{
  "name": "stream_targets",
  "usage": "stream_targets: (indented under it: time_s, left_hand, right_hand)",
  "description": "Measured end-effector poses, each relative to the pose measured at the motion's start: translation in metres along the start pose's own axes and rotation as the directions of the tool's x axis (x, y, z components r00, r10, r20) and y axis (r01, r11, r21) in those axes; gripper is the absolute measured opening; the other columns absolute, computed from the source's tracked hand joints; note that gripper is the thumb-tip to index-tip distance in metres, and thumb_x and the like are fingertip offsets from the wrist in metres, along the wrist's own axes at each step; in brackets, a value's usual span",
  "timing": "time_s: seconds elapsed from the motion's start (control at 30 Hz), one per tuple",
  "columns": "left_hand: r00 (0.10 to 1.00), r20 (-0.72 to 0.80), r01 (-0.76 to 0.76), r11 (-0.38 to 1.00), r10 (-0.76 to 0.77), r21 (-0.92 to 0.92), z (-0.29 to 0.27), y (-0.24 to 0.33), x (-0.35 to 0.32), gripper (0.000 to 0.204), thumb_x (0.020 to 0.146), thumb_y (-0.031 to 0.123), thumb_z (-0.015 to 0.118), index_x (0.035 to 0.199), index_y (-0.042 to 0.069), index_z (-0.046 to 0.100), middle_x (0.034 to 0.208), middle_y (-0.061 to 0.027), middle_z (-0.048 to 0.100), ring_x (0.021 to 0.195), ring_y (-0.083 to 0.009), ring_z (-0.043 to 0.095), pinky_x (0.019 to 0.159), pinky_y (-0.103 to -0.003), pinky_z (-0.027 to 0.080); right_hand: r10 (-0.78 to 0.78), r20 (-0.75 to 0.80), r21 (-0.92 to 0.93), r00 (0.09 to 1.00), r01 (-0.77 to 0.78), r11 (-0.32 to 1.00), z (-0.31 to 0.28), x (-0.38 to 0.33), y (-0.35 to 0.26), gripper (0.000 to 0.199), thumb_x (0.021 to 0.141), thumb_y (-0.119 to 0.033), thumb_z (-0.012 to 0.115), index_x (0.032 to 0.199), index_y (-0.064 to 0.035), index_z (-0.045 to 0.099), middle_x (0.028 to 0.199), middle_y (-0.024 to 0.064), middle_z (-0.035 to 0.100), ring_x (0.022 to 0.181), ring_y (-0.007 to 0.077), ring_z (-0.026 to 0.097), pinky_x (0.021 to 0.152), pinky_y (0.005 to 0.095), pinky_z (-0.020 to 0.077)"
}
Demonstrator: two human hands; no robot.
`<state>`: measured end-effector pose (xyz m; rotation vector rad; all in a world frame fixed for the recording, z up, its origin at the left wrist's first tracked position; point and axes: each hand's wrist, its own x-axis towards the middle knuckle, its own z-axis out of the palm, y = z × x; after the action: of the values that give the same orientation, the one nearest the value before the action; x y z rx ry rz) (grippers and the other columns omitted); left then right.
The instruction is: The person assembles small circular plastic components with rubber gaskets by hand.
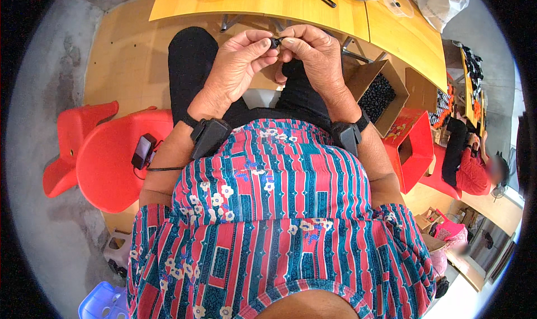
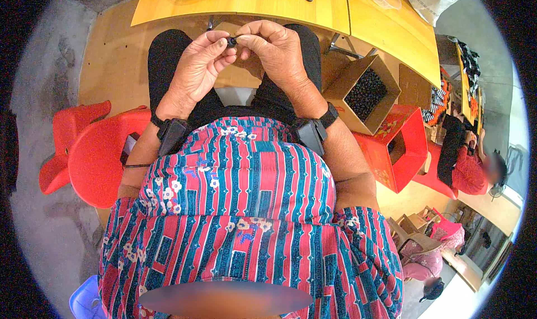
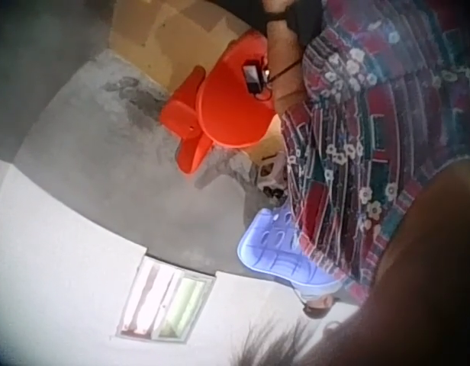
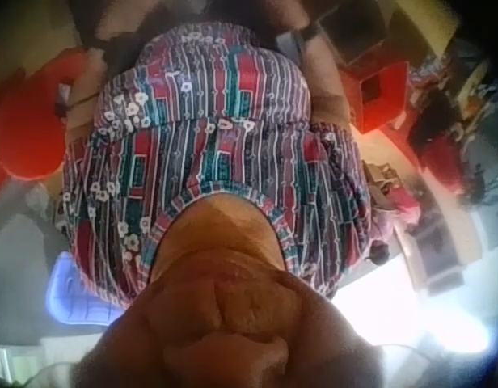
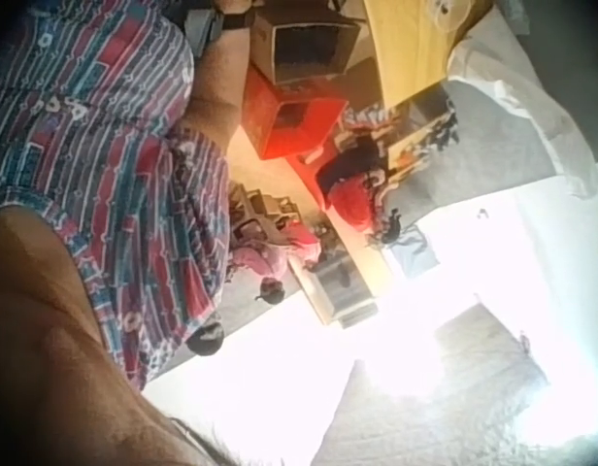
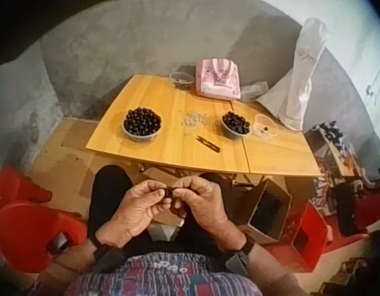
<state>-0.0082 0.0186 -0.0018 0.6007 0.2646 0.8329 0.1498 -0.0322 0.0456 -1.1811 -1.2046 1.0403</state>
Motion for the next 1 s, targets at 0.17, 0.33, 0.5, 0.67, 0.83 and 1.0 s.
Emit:
stream_targets:
  time_s: [0.17,0.33,0.5,0.67,0.83,1.0]
  left_hand:
    - [1.0,-0.014,-0.011,0.999,0.012,0.045,0.0011,-0.0008,-0.0005,0.015,0.087,0.007,0.056,0.1,0.001,0.056,0.089,-0.0061,0.061,0.08,-0.0139,0.062,0.074,-0.025,0.053]
    - [0.999,-0.019,-0.025,0.998,0.026,0.064,0.0012,-0.001,0.0,0.014,0.087,0.008,0.056,0.1,0.001,0.057,0.089,-0.0054,0.061,0.08,-0.0138,0.062,0.074,-0.025,0.053]
    - [0.999,-0.029,-0.034,0.997,0.036,0.063,0.0018,-0.0006,-0.0004,0.014,0.087,0.007,0.056,0.1,0.001,0.057,0.089,-0.0054,0.061,0.08,-0.0141,0.062,0.074,-0.025,0.053]
    - [0.999,-0.042,-0.032,0.997,0.035,0.066,0.0014,-0.0002,-0.0009,0.015,0.086,0.007,0.057,0.1,0.001,0.057,0.089,-0.0057,0.061,0.08,-0.0142,0.062,0.074,-0.026,0.053]
    - [0.999,-0.039,-0.033,0.997,0.035,0.063,0.0013,-0.0001,-0.0012,0.014,0.086,0.006,0.056,0.1,0.001,0.057,0.089,-0.006,0.061,0.081,-0.0142,0.062,0.075,-0.026,0.052]
    - [0.999,-0.029,-0.039,0.996,0.041,0.077,0.0001,-0.0002,-0.0008,0.014,0.086,0.006,0.056,0.099,0.001,0.057,0.09,-0.0057,0.061,0.082,-0.0143,0.061,0.075,-0.026,0.052]
  right_hand:
    - [-0.006,-0.021,-0.083,1.0,0.005,0.997,-0.0001,-0.0015,-0.0016,0.011,0.083,-0.002,0.059,0.091,0.0029,0.061,0.073,0.0032,0.06,0.063,0.0087,0.055,0.059,0.0204,0.0476]
    - [-0.039,-0.029,-0.172,0.999,0.033,0.985,0.0003,-0.0005,-0.0024,0.01,0.083,-0.001,0.059,0.091,0.0031,0.061,0.074,0.0024,0.06,0.064,0.0081,0.055,0.06,0.02,0.0472]
    - [-0.053,-0.031,-0.132,0.998,0.049,0.99,-0.0006,-0.0001,0.0,0.008,0.081,-0.001,0.06,0.087,0.003,0.062,0.072,0.003,0.061,0.062,0.0081,0.057,0.057,0.0199,0.0472]
    - [-0.059,-0.054,-0.122,0.997,0.052,0.991,0.0,-0.0001,0.0012,0.006,0.079,-0.001,0.061,0.084,0.0026,0.062,0.069,0.0033,0.061,0.06,0.0079,0.057,0.055,0.02,0.0471]
    - [-0.083,-0.042,-0.16,0.996,0.075,0.984,-0.0004,0.0001,0.0018,0.005,0.079,-0.001,0.061,0.083,0.0021,0.062,0.069,0.0032,0.061,0.06,0.0073,0.057,0.054,0.0199,0.0468]
    - [-0.098,-0.063,-0.237,0.993,0.081,0.968,0.0017,-0.0006,-0.0012,0.005,0.079,-0.002,0.062,0.082,0.0015,0.062,0.067,0.0027,0.062,0.06,0.0074,0.058,0.053,0.0198,0.0466]
